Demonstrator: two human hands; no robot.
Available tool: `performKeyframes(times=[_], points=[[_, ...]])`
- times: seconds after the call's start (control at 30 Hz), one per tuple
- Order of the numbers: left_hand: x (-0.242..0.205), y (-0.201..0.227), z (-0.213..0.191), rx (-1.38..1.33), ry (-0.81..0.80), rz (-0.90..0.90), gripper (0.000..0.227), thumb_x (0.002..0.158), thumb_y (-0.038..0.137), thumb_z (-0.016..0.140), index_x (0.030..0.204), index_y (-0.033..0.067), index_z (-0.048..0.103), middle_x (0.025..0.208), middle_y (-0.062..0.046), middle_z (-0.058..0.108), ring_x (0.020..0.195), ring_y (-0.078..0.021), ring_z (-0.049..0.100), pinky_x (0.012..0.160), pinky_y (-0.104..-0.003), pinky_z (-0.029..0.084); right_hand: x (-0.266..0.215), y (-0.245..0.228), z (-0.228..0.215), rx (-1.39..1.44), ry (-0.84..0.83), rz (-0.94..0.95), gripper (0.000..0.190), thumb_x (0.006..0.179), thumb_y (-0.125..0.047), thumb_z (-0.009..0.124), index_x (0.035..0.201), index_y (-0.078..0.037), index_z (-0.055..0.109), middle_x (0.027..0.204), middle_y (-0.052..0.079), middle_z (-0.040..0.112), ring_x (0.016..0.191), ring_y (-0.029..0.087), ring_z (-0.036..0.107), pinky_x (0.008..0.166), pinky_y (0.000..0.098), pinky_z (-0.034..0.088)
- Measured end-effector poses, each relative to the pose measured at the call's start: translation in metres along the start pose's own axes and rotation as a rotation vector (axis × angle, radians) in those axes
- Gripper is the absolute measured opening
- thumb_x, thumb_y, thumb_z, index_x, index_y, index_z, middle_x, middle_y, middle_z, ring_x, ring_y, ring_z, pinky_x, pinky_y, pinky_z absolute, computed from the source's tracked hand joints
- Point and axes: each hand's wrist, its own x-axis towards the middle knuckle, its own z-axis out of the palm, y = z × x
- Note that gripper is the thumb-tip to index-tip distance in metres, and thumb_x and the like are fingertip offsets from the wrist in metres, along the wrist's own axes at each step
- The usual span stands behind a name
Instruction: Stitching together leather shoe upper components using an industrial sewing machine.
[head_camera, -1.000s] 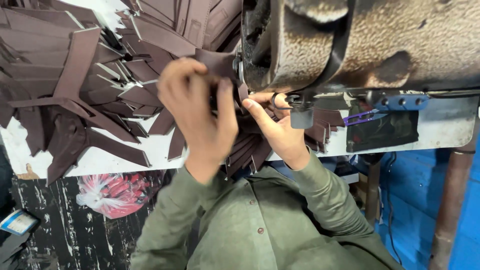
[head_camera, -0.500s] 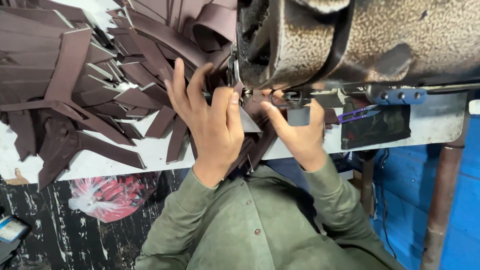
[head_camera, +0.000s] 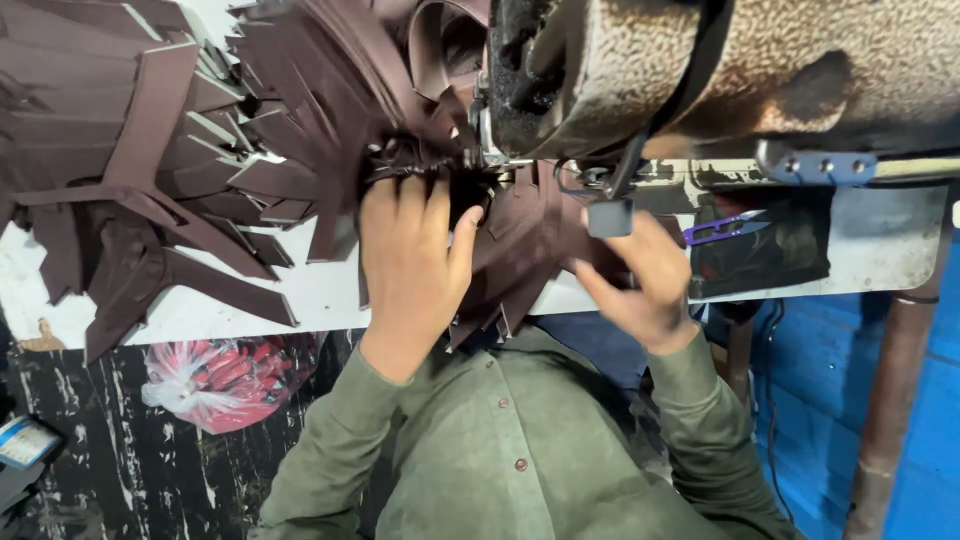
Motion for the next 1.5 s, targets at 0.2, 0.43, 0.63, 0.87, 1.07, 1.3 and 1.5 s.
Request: performKeyframes(times=[0.2, 0.43, 0.63, 0.87, 1.07, 1.3, 1.5], points=[[-0.018, 0.009, -0.023, -0.464, 0.124, 0.162, 0.031, 0.106, 0.017, 0.066, 0.135, 0.0053, 0.063, 0.110, -0.009, 0.069, 0.103, -0.0262, 0.065, 0.093, -0.033, 0.052, -0.017, -0.043, 0.043, 0.241, 0.018, -0.161, 0.054, 0.075, -0.001, 0.088, 0.123, 0.001, 0.063, 0.105, 0.017, 0.071, 0.088, 0.032, 0.073, 0.077, 0.0377, 0.058], [-0.007, 0.001, 0.001, -0.761, 0.160, -0.163, 0.045, 0.109, 0.009, 0.053, 0.154, 0.0071, 0.050, 0.083, 0.000, 0.065, 0.074, -0.0066, 0.059, 0.072, -0.023, 0.052, -0.011, -0.060, 0.056, 0.299, 0.028, -0.016, 0.059, 0.076, -0.012, 0.093, 0.125, 0.001, 0.063, 0.105, 0.016, 0.071, 0.088, 0.029, 0.072, 0.076, 0.0343, 0.057], [0.011, 0.002, 0.002, -0.815, 0.148, -0.206, 0.045, 0.110, 0.009, 0.053, 0.154, 0.0104, 0.052, 0.079, 0.001, 0.061, 0.072, -0.0025, 0.053, 0.068, -0.022, 0.048, 0.001, -0.060, 0.051, 0.293, 0.031, 0.050, 0.057, 0.079, -0.007, 0.092, 0.128, 0.000, 0.065, 0.102, 0.014, 0.069, 0.086, 0.025, 0.068, 0.076, 0.0333, 0.056], [0.007, -0.001, -0.012, -0.751, 0.182, -0.164, 0.043, 0.108, 0.009, 0.059, 0.150, 0.0093, 0.057, 0.087, 0.001, 0.070, 0.083, -0.0021, 0.060, 0.080, -0.022, 0.054, 0.027, -0.062, 0.031, 0.268, 0.000, 0.092, 0.058, 0.081, -0.005, 0.089, 0.133, -0.001, 0.064, 0.101, 0.013, 0.067, 0.087, 0.023, 0.067, 0.079, 0.0317, 0.055], [0.012, -0.006, -0.022, -0.708, 0.134, -0.226, 0.037, 0.101, 0.010, 0.066, 0.138, 0.0060, 0.066, 0.083, 0.001, 0.068, 0.077, -0.0037, 0.058, 0.074, -0.022, 0.050, 0.047, -0.057, 0.022, 0.277, -0.050, 0.153, 0.058, 0.083, -0.005, 0.088, 0.135, -0.001, 0.065, 0.102, 0.012, 0.069, 0.088, 0.022, 0.066, 0.085, 0.0323, 0.053], [0.024, -0.013, -0.018, -0.824, 0.135, -0.215, 0.031, 0.102, 0.008, 0.065, 0.132, -0.0001, 0.069, 0.096, -0.001, 0.067, 0.089, -0.0047, 0.061, 0.080, -0.021, 0.052, 0.070, -0.052, 0.016, 0.154, -0.014, 0.070, 0.053, 0.085, -0.007, 0.088, 0.134, -0.001, 0.066, 0.110, 0.014, 0.070, 0.100, 0.028, 0.065, 0.096, 0.0357, 0.050], [0.030, -0.016, -0.019, -0.846, 0.125, -0.187, 0.030, 0.103, 0.005, 0.063, 0.132, -0.0011, 0.068, 0.102, -0.004, 0.073, 0.096, -0.0057, 0.067, 0.085, -0.022, 0.054, 0.067, -0.032, 0.026, 0.207, -0.014, 0.070, 0.042, 0.092, -0.007, 0.084, 0.129, 0.000, 0.066, 0.118, 0.014, 0.071, 0.109, 0.027, 0.070, 0.099, 0.0364, 0.054]])
